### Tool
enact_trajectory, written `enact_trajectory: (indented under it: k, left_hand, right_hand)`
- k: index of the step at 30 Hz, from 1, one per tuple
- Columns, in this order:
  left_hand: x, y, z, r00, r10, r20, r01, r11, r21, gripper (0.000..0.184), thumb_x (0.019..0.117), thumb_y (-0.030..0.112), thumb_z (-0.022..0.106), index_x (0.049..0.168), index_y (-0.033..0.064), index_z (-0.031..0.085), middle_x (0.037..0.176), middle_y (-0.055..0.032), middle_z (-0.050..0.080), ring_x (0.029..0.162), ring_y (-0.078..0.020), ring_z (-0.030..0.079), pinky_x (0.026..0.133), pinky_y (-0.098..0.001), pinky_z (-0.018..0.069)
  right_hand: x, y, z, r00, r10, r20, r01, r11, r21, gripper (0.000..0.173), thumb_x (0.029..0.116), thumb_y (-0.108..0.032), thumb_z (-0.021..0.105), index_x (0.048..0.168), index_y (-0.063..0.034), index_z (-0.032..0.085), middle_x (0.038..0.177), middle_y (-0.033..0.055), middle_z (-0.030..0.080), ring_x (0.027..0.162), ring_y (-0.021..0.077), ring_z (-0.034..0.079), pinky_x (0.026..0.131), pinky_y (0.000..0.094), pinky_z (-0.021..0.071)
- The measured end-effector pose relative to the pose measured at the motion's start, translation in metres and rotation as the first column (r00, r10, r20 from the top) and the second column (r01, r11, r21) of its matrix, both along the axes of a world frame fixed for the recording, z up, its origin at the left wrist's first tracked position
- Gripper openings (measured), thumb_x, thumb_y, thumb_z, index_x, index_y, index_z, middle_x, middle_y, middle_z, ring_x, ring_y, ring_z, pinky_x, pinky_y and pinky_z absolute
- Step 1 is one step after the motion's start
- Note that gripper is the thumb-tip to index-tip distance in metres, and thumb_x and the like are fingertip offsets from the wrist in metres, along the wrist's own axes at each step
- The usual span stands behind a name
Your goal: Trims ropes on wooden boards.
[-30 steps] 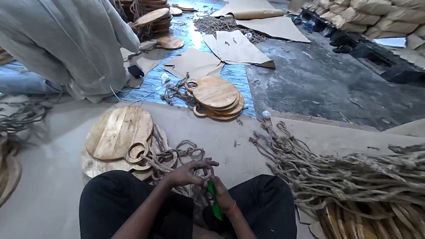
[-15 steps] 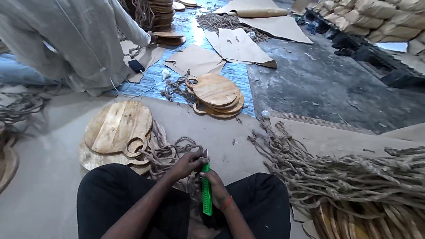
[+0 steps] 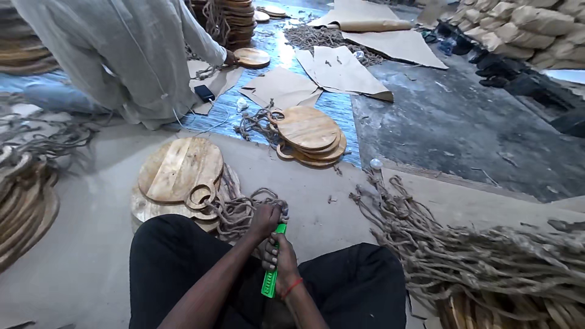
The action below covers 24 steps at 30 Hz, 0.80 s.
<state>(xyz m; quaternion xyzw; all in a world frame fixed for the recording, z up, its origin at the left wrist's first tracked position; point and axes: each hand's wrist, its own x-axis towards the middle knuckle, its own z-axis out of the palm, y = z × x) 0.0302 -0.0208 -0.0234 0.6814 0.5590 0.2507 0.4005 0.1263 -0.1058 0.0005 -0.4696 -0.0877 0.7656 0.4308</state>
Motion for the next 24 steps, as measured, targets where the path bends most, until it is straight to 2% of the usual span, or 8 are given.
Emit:
enact_trajectory:
  k: [5,8,10,12,15,18,21,24]
  left_hand:
    - [0.014,0.004,0.001,0.998,-0.024,-0.057,0.031,0.991,0.13,0.056,0.1068,0.026,0.029,0.092,-0.0089,0.07,0.086,-0.0245,0.069,0.092,-0.0393,0.069,0.089,-0.0548,0.0507]
    - [-0.023,0.023,0.004,0.96,0.28,0.014,-0.276,0.954,-0.115,0.043,0.1118,0.023,0.041,0.119,-0.0093,0.067,0.115,-0.0301,0.068,0.115,-0.0437,0.064,0.107,-0.0594,0.0433]
    - [-0.035,0.045,0.007,0.921,0.364,0.14,-0.358,0.931,-0.068,0.051,0.1116,0.029,0.038,0.1,-0.0096,0.068,0.092,-0.0284,0.068,0.09,-0.0428,0.067,0.085,-0.0622,0.0513]
    - [-0.012,0.04,0.038,0.946,0.247,0.21,-0.24,0.969,-0.059,0.061,0.1131,0.035,0.031,0.086,-0.0069,0.065,0.074,-0.0201,0.061,0.069,-0.0333,0.061,0.069,-0.0539,0.0509]
    - [0.027,0.038,0.054,0.901,0.123,0.416,-0.107,0.992,-0.061,0.063,0.1135,0.036,0.024,0.073,0.0034,0.058,0.059,-0.001,0.049,0.053,-0.0115,0.046,0.056,-0.0313,0.0424]
    - [0.027,0.019,0.053,0.885,0.119,0.45,-0.044,0.984,-0.172,0.065,0.1133,0.039,0.021,0.075,0.0037,0.06,0.058,-0.0002,0.057,0.05,-0.0087,0.051,0.053,-0.0276,0.0461]
    - [0.013,0.005,0.052,0.904,0.109,0.414,0.003,0.966,-0.26,0.066,0.1125,0.044,0.022,0.084,0.0014,0.063,0.067,-0.0036,0.062,0.059,-0.0122,0.059,0.061,-0.0323,0.0511]
    - [-0.004,0.003,0.058,0.907,0.168,0.386,-0.009,0.925,-0.381,0.064,0.1113,0.051,0.022,0.09,0.0036,0.059,0.067,-0.0024,0.058,0.056,-0.0107,0.057,0.056,-0.0286,0.0493]
  right_hand:
    - [-0.009,-0.013,0.025,0.986,-0.142,0.089,0.138,0.989,0.049,0.038,0.1114,-0.02,0.03,0.076,-0.0141,0.042,0.05,-0.0078,0.034,0.037,0.0013,0.03,0.036,0.0155,0.0269]
    - [0.043,-0.054,0.059,0.874,-0.42,0.246,0.257,0.827,0.5,0.036,0.1044,-0.014,0.031,0.076,-0.0149,0.054,0.052,-0.011,0.05,0.04,-0.0015,0.046,0.04,0.0152,0.0409]
    - [0.116,-0.054,0.087,0.853,-0.486,0.19,0.278,0.732,0.622,0.049,0.1071,-0.025,0.028,0.069,-0.0221,0.059,0.052,-0.0118,0.051,0.041,-0.0006,0.047,0.042,0.0166,0.0417]
    - [0.136,-0.051,0.088,0.807,-0.513,0.294,0.276,0.766,0.58,0.048,0.1103,-0.024,0.022,0.076,-0.016,0.055,0.05,-0.0106,0.047,0.039,0.0009,0.045,0.041,0.0174,0.0426]
    - [0.121,-0.016,0.057,0.719,-0.416,0.556,0.039,0.824,0.565,0.023,0.1043,-0.012,0.046,0.12,0.0007,0.057,0.066,-0.0074,0.055,0.047,-0.0002,0.047,0.044,0.0176,0.0443]
    - [0.097,0.023,0.022,0.729,-0.3,0.615,-0.14,0.815,0.563,0.06,0.0884,-0.015,0.074,0.14,0.0039,0.051,0.085,0.002,0.06,0.052,0.0044,0.047,0.045,0.0213,0.0431]
    - [0.063,0.045,0.009,0.711,-0.226,0.666,-0.282,0.776,0.565,0.064,0.0767,-0.017,0.085,0.133,0.0006,0.06,0.089,0.0048,0.067,0.059,0.0077,0.056,0.053,0.0253,0.0508]
    - [0.043,0.054,0.003,0.685,-0.293,0.667,-0.283,0.736,0.614,0.029,0.083,-0.007,0.078,0.109,0.0041,0.068,0.082,0.0075,0.07,0.059,0.0112,0.065,0.056,0.0263,0.0581]
